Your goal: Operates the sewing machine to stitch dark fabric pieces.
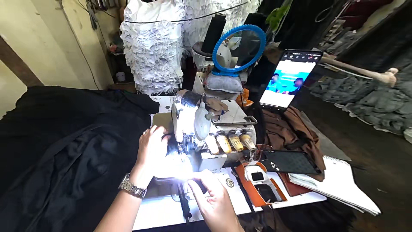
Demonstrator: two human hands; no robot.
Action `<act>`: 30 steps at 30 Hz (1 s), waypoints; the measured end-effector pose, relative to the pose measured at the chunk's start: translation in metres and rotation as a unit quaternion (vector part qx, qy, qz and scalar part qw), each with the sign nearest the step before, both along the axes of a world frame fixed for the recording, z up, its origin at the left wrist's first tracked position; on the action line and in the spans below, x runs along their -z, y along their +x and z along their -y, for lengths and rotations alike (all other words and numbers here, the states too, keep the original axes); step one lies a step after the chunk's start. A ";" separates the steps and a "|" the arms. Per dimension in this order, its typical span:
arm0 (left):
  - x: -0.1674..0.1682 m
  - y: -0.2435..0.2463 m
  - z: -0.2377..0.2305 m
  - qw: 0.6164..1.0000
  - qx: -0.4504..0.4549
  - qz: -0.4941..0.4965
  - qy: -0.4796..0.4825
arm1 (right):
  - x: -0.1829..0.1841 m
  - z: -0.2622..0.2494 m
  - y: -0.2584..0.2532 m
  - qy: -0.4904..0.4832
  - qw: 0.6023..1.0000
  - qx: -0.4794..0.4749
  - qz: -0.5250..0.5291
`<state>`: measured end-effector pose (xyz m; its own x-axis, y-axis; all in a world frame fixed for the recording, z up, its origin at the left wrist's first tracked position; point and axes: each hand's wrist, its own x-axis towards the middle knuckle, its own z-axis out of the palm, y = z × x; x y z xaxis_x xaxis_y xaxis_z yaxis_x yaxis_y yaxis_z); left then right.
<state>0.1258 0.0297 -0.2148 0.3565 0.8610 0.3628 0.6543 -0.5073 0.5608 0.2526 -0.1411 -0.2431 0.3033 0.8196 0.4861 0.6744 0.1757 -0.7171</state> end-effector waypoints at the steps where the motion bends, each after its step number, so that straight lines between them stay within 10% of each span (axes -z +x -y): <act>1: 0.006 -0.005 0.004 0.999 -0.010 0.041 0.022 | -0.001 0.001 0.001 -0.008 1.000 -0.007 -0.002; 7: 0.024 -0.031 0.065 0.967 -0.032 0.168 0.192 | -0.008 -0.008 -0.006 0.012 0.997 -0.051 -0.056; 19: 0.048 -0.044 0.136 0.963 0.040 0.080 0.254 | -0.004 0.004 0.036 -0.003 0.998 -0.063 0.026; 26: -0.020 -0.058 0.129 0.981 0.128 0.046 -0.140 | -0.018 0.025 -0.033 0.089 0.966 -0.138 -0.198; 30: -0.066 -0.067 0.116 0.956 0.210 -0.111 -0.173 | 0.003 0.014 -0.031 0.072 0.983 -0.158 -0.054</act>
